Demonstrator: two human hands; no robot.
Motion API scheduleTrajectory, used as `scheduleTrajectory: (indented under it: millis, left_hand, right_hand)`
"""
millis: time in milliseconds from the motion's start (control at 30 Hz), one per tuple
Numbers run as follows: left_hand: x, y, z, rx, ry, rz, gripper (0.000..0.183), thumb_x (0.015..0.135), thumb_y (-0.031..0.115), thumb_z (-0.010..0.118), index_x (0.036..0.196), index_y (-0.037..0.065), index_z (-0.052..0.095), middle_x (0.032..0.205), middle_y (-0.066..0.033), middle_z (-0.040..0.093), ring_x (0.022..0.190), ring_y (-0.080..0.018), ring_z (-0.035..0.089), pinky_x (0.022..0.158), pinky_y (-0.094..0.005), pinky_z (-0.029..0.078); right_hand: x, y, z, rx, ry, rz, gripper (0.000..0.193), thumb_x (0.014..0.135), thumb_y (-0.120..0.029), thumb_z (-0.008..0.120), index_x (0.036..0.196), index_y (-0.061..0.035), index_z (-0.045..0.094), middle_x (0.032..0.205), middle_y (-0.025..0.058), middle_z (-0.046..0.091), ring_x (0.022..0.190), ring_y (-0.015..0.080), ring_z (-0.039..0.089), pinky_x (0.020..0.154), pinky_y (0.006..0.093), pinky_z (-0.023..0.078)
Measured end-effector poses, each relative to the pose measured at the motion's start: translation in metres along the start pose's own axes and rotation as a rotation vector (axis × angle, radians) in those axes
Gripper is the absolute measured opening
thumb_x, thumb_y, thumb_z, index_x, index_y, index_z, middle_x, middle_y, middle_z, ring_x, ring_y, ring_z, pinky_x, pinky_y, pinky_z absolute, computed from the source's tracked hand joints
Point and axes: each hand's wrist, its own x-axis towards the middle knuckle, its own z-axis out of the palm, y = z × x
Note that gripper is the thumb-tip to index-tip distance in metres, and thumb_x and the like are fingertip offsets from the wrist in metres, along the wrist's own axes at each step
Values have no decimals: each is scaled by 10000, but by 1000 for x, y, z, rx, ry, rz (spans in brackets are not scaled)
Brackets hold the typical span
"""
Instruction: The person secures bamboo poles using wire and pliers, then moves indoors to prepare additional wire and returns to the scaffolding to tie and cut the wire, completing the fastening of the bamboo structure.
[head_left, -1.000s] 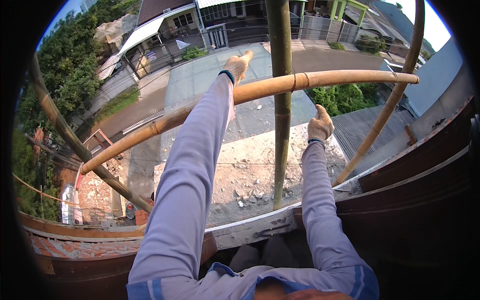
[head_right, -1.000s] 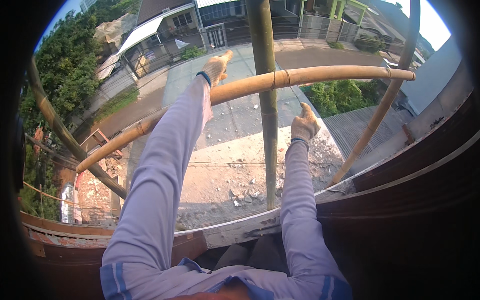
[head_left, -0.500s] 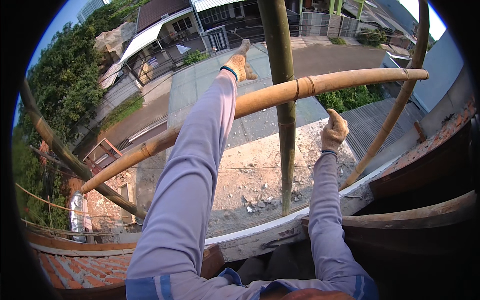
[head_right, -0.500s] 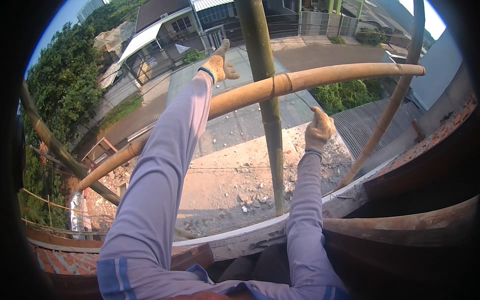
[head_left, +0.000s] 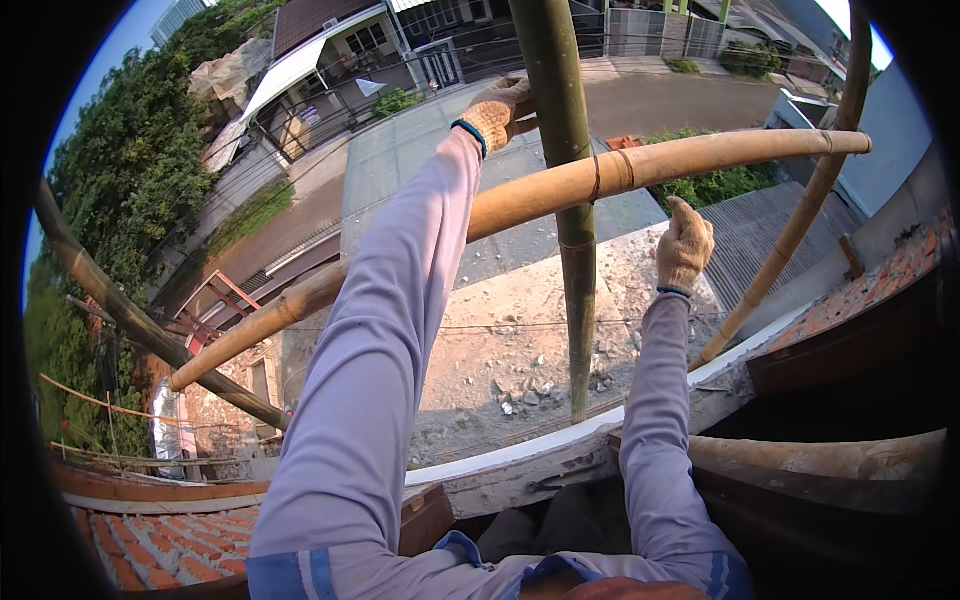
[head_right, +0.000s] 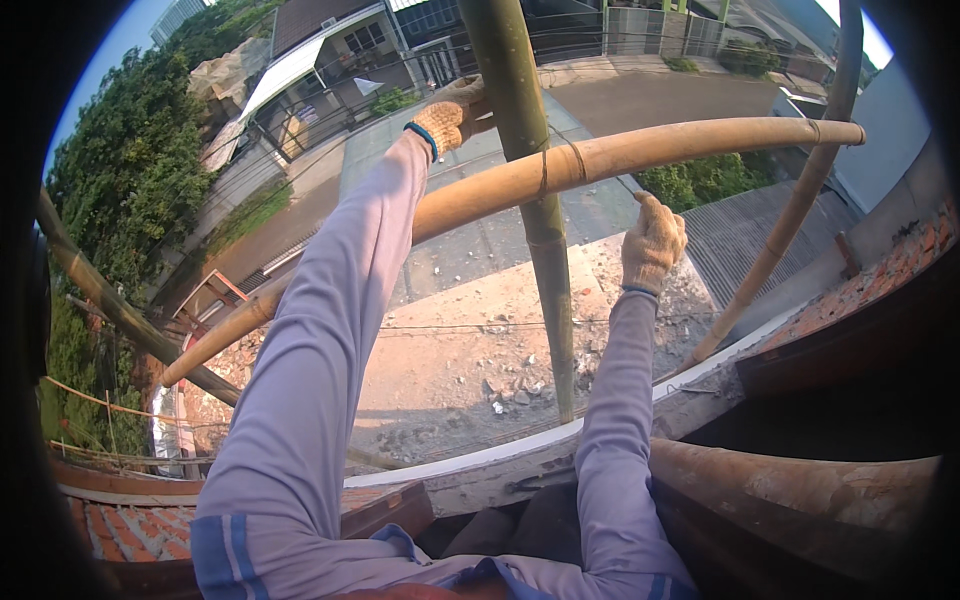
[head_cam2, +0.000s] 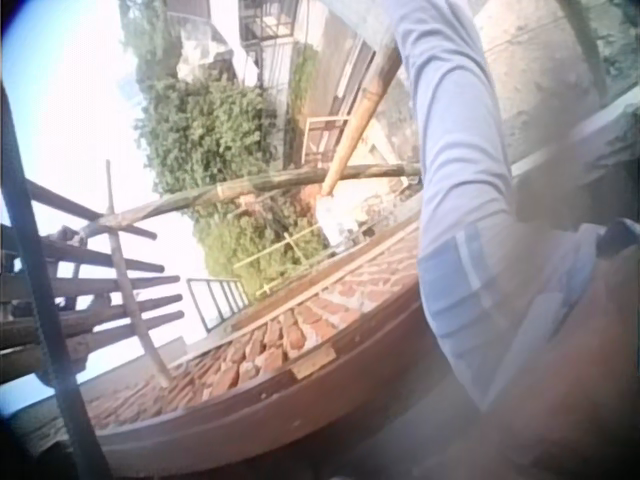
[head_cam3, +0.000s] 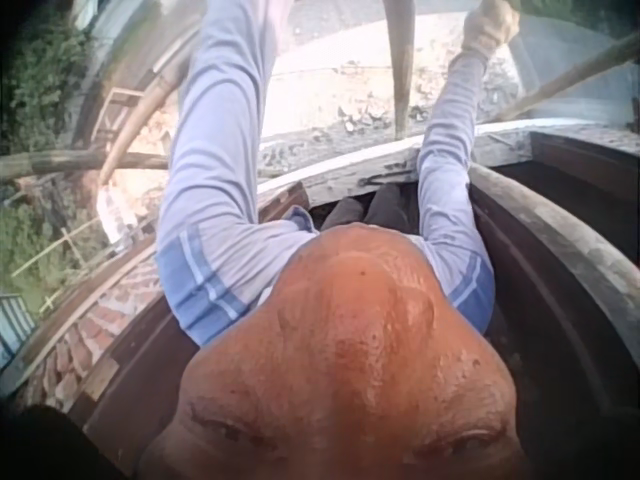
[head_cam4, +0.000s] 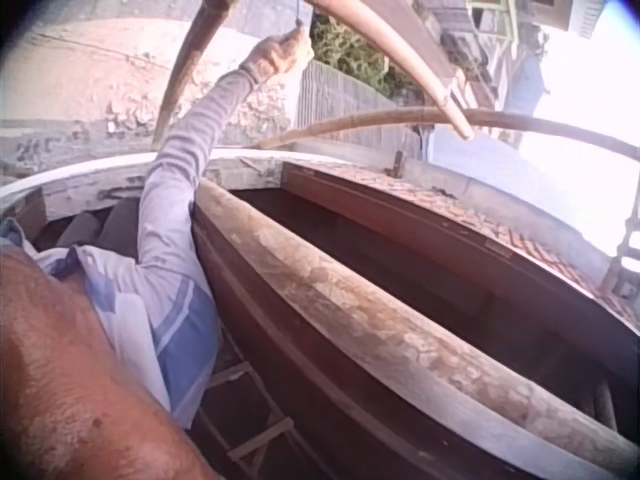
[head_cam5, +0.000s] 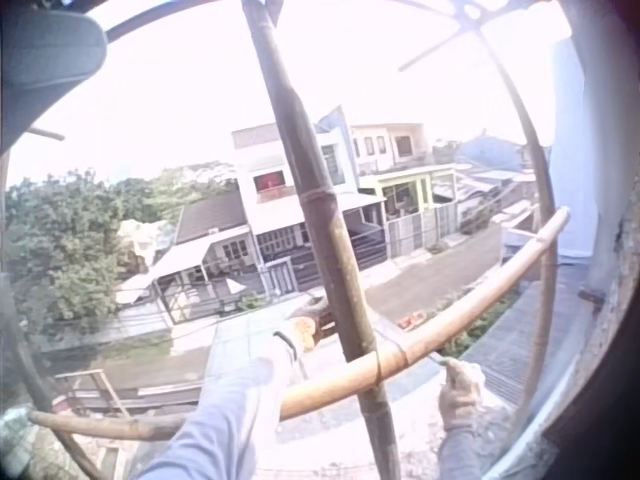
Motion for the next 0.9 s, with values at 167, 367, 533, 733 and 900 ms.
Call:
scheduleTrajectory:
  millis: [167, 367, 533, 733, 900]
  left_hand:
    - [-26, 11, 11, 80, 237, 90, 134, 1023, 262, 674, 1081, 142, 682, 1032, -33, 735, 986, -210, 719, 831, -426, 614]
    - [-80, 18, 34, 282, 433, 292, 224, 1037, 257, 640, 1088, 49, 704, 1055, -82, 744, 944, -211, 738, 778, -337, 613]
    - [-124, 15, 69, 1097, 446, 232, 285, 1017, 326, 625, 1118, 106, 775, 1010, -97, 782, 956, -238, 744, 848, -365, 578]
    - [-144, -16, 151, 1597, 422, 227, 352, 1016, 467, 558, 1121, 198, 760, 1098, -122, 760, 1052, -346, 714, 920, -479, 550]
    - [-162, -23, 144, 1702, 252, 466, 534, 982, 403, 636, 1402, 76, 589, 1324, -150, 681, 1182, -343, 671, 998, -465, 531]
  right_hand:
    - [-4, -29, -4, 89, -283, 347, 208, 995, -197, 592, 1117, -133, 747, 1097, 149, 758, 1041, 356, 716, 884, 466, 552]
    - [-19, -42, -14, -21, -304, 429, 232, 966, -266, 619, 1128, -177, 760, 1037, 147, 769, 996, 351, 730, 894, 448, 555]
    - [-38, -38, -22, 74, -260, 508, 219, 939, -253, 654, 1060, -130, 787, 1032, 145, 773, 978, 331, 737, 889, 424, 560]
    - [-27, -87, -60, 863, -437, 963, 223, 987, -161, 638, 1076, 20, 732, 737, 22, 643, 569, 122, 567, 570, 287, 480]
    - [-7, -151, -118, 1247, -553, 994, 195, 996, -145, 621, 1077, 24, 677, 701, 3, 582, 501, 77, 479, 484, 256, 421]
